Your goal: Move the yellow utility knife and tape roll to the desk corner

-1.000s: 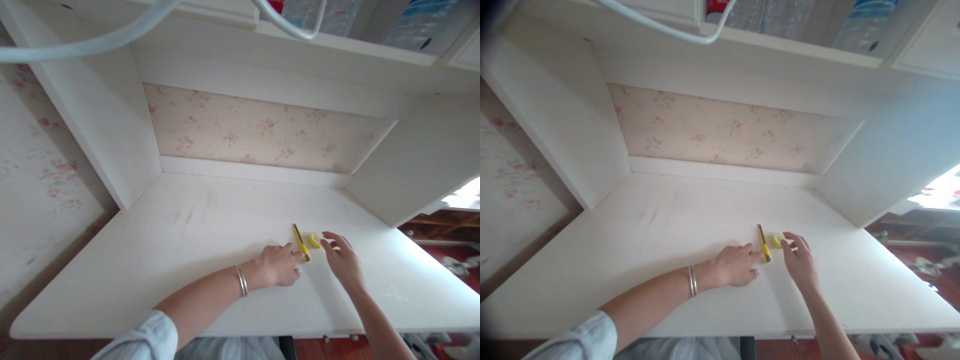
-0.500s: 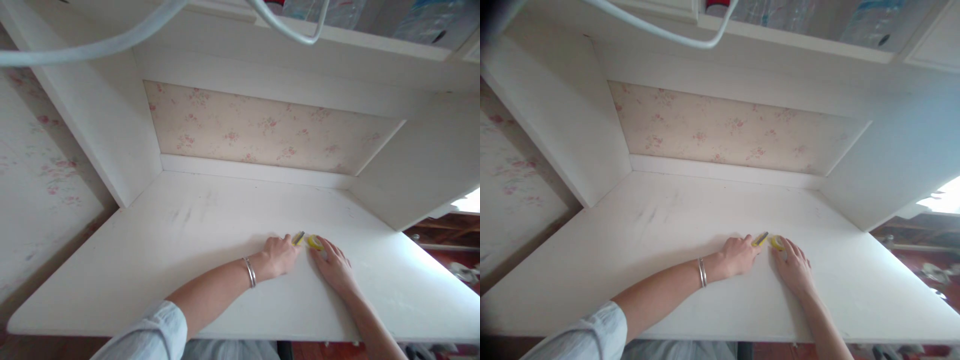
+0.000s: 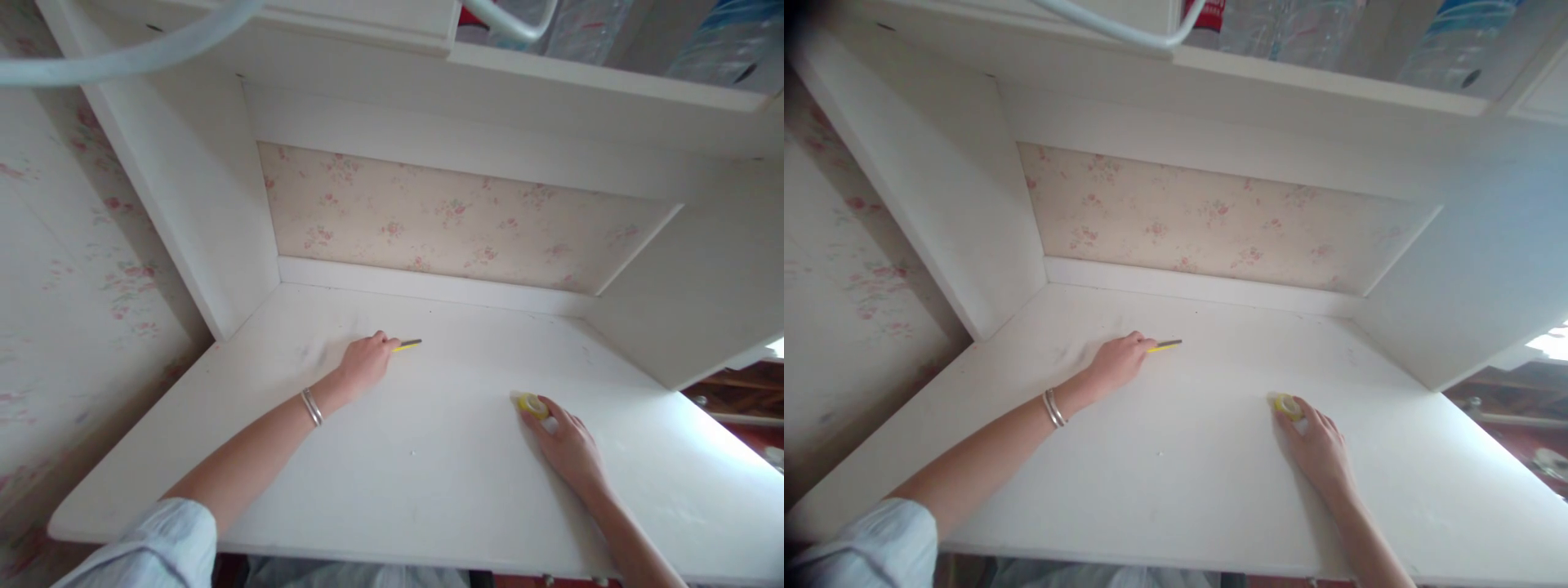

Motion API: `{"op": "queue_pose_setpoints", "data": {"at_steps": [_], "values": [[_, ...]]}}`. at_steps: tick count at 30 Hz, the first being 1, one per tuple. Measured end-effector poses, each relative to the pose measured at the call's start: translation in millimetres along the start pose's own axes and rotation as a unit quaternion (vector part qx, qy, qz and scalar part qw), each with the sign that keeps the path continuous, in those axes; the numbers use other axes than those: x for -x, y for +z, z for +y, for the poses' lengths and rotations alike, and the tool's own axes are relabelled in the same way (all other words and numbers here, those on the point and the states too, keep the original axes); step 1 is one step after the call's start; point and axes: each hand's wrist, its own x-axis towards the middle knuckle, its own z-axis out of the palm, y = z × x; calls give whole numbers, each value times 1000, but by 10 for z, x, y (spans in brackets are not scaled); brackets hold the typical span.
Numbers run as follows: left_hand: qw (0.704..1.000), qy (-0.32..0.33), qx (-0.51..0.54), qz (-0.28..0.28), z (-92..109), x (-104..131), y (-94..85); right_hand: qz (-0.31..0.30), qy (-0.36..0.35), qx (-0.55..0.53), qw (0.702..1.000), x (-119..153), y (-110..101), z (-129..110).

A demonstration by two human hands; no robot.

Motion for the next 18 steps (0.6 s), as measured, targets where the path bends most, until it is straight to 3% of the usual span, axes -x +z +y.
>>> {"op": "queue_pose_setpoints", "data": {"at_steps": [4,7,13,18], "values": [[992,-109,-20,53,-529,17,-141,5,43,-35,998,-89,-3,-109],[982,-156,-51,93,-924,59,-179,9,72,-101,992,-249,35,-361],[965,-222,-95,102,-1566,238,-145,-31,-29,-192,980,-505,244,-1262],[953,-269,-110,84,-1862,379,-167,-122,-112,-196,967,-420,518,-2121]]}}
